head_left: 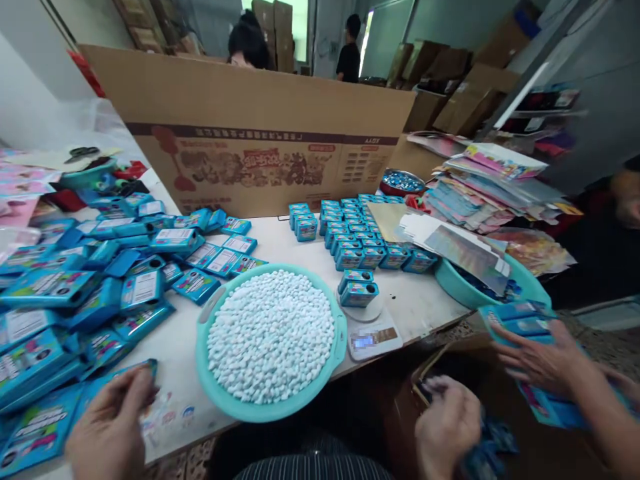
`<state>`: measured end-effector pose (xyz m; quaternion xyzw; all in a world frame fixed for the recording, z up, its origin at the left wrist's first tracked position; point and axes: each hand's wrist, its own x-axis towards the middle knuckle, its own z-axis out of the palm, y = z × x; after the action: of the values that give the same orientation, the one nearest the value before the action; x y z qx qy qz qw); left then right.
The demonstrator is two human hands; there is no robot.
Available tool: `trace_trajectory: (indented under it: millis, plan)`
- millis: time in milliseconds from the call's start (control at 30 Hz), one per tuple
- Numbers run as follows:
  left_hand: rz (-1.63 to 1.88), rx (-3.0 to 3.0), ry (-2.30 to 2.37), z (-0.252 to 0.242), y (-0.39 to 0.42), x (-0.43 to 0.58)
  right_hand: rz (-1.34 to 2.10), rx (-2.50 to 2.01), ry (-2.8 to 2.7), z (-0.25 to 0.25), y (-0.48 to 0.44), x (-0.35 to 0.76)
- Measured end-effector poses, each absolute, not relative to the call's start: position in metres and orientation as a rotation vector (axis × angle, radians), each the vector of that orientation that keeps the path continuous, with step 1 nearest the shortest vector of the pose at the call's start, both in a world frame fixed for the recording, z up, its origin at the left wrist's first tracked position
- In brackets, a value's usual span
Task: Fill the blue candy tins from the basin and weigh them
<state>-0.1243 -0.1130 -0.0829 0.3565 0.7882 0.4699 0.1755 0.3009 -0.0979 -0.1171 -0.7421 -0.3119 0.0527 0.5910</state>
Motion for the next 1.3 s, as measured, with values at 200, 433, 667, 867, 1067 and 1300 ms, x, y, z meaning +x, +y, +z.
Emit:
trace_trajectory:
  millis: [200, 433, 667, 867, 1067, 1300]
  plan:
    - [1.693, 1.297, 2.001, -0.07, -0.086, -0.092, 0.537, -1.445, -1.069, -0.11, -0.078, 0.233]
    - [1.562, 1.59, 1.823, -0.069, -0.09, -0.054, 0.676, -1.341, -0.947, -0.104, -0.047, 0.251]
    - [1.161, 1.867, 1.414, -0.032, -0.03, -0.002, 0.576, -1.407, -0.715, -0.143, -0.045, 0.291]
    - [0.44, 2.369, 1.237, -0.038, 0.078, 0.089, 0.582, -1.4, -0.626, -0.154, -0.021, 0.301]
    - [0.1, 2.494, 1.173, -0.061, 0.109, 0.132, 0.628, -1.423, -0.716, -0.159, -0.004, 0.313]
    - [0.083, 2.469, 1.147, -0.064, 0.099, 0.151, 0.688, -1.395, -0.776, -0.155, 0.014, 0.332]
